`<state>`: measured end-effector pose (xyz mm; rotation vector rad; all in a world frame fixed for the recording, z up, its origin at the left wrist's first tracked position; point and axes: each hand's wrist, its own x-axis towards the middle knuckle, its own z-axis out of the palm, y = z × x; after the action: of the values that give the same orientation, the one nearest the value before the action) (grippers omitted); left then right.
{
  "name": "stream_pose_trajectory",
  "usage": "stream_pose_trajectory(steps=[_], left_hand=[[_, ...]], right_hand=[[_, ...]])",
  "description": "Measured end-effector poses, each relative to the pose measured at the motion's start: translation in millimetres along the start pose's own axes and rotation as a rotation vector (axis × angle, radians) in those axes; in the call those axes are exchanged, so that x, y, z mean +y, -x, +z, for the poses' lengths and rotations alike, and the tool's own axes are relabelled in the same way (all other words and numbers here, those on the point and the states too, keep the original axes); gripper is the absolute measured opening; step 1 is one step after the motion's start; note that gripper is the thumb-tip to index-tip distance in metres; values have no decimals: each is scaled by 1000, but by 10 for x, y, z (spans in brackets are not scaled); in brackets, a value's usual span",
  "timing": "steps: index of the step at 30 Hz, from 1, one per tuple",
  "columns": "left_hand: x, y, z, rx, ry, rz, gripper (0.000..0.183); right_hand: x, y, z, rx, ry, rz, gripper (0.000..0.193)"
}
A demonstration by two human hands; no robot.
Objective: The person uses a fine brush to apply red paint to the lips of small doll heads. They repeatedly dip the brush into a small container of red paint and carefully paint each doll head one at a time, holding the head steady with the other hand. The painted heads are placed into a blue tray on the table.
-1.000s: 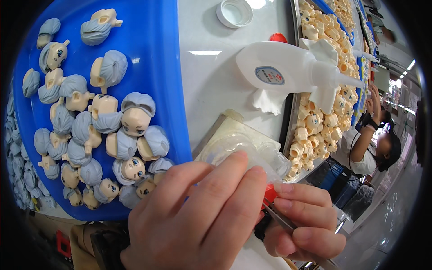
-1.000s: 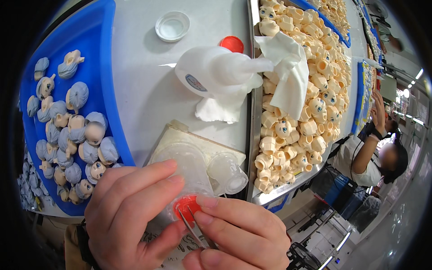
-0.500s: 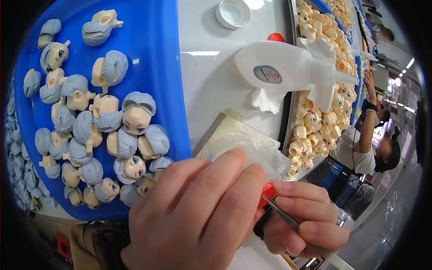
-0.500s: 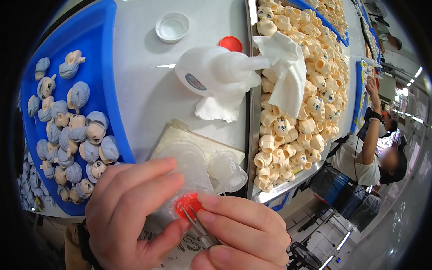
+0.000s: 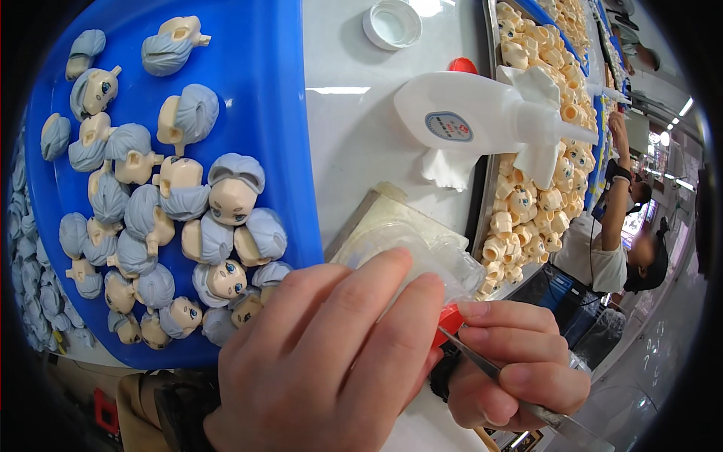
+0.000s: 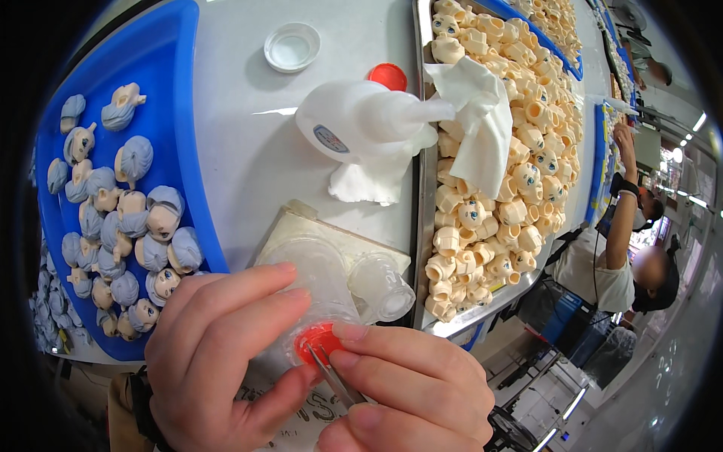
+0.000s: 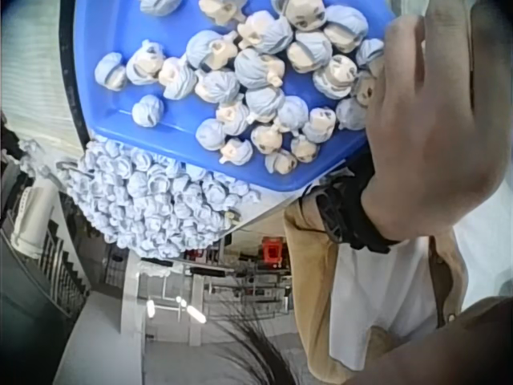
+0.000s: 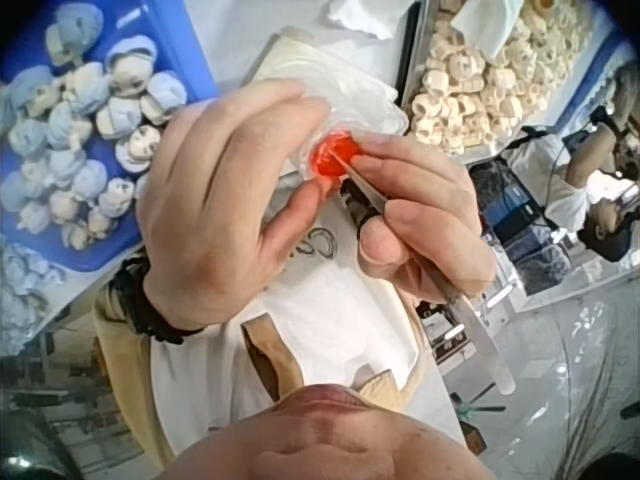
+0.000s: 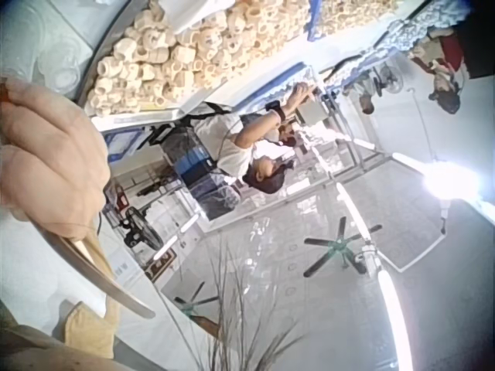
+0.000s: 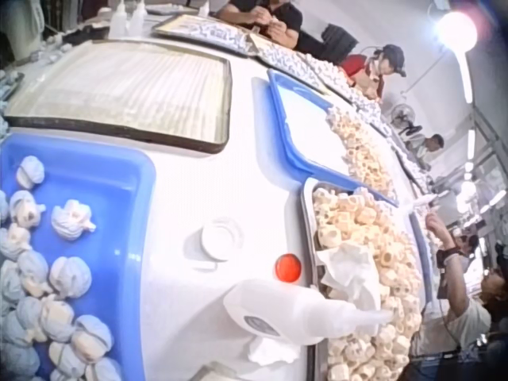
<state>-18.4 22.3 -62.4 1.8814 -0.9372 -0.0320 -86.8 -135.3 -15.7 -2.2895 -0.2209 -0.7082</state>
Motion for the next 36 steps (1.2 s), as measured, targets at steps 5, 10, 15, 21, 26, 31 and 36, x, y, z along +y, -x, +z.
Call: stream_pose_trajectory(steps=[5, 10, 15, 21, 26, 31, 36], left_hand=[[-12, 6, -43, -42, -11, 12, 44], [-28, -20, -44, -71, -28, 39, 45], [326, -200, -86, 9, 34, -335, 30], [-5, -25, 59, 45, 28, -4, 45], [340, -263, -189, -107, 76, -323, 38], [78, -119, -116, -89, 21, -85, 43], [9, -19, 71, 42, 40, 1, 45]], right_hand=[[-21, -14, 19, 11, 10, 7, 35], [-6, -8, 17, 28, 8, 6, 36], [-5, -15, 25, 24, 6, -1, 36], [-12, -31, 9, -2, -2, 23, 36], [-23, -36, 1, -11, -19, 19, 35], [-10, -34, 6, -10, -11, 8, 35], [-7, -38, 4, 5, -22, 9, 35]])
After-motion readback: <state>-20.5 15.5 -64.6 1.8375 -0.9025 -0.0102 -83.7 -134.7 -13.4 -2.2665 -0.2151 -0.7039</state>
